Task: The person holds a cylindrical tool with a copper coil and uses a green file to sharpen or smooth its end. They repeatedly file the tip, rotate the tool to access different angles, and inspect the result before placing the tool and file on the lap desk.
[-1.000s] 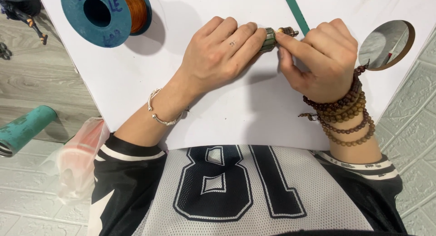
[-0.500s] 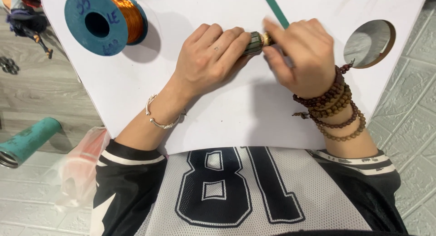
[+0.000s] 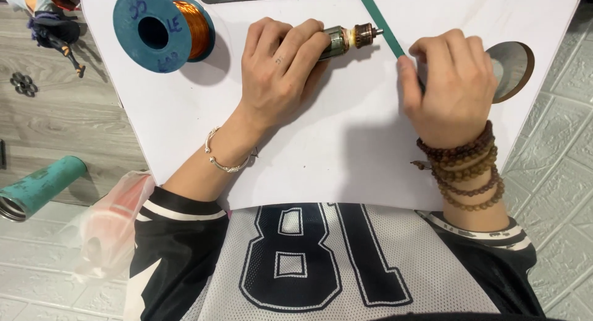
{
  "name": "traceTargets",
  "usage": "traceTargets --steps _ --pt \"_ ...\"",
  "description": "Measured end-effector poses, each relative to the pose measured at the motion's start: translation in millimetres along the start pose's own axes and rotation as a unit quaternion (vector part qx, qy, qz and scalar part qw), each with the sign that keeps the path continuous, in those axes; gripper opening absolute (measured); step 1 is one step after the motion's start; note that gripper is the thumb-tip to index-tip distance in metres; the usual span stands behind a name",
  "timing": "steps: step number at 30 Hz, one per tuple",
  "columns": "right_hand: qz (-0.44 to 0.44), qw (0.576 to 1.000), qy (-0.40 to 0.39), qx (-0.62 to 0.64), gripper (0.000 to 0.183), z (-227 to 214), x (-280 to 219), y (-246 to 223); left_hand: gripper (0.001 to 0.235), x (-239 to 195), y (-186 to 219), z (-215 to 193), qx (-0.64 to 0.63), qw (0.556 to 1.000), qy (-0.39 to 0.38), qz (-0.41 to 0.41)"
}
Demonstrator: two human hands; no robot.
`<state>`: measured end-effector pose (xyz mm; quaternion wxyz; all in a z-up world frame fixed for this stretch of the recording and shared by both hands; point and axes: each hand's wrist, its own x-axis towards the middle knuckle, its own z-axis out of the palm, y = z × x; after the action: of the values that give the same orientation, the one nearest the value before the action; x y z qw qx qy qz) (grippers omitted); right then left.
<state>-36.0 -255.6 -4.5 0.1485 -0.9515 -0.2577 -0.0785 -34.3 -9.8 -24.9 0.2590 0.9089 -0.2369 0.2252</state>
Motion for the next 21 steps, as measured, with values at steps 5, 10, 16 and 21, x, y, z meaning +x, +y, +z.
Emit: traceTargets --steps 5,10,16,21 --pt "0.011 0.995 -0.018 -0.097 0.018 7 -10 -11 0.023 -1 -3 0 0.017 1.000 -0.006 -0.018" --pt "0.012 0.999 -0.032 -0.019 0.017 9 -12 -3 0.030 -1 -5 1 0.019 0.999 -0.012 -0.025" --pt "0.013 0.999 -0.033 0.002 0.015 5 -10 -7 0.035 -2 -5 2 0.018 0.999 -0.013 -0.037" --pt "0.038 0.999 -0.016 0.011 0.018 7 -15 -5 0.035 -1 -6 0 -0.003 0.997 0.003 -0.078"
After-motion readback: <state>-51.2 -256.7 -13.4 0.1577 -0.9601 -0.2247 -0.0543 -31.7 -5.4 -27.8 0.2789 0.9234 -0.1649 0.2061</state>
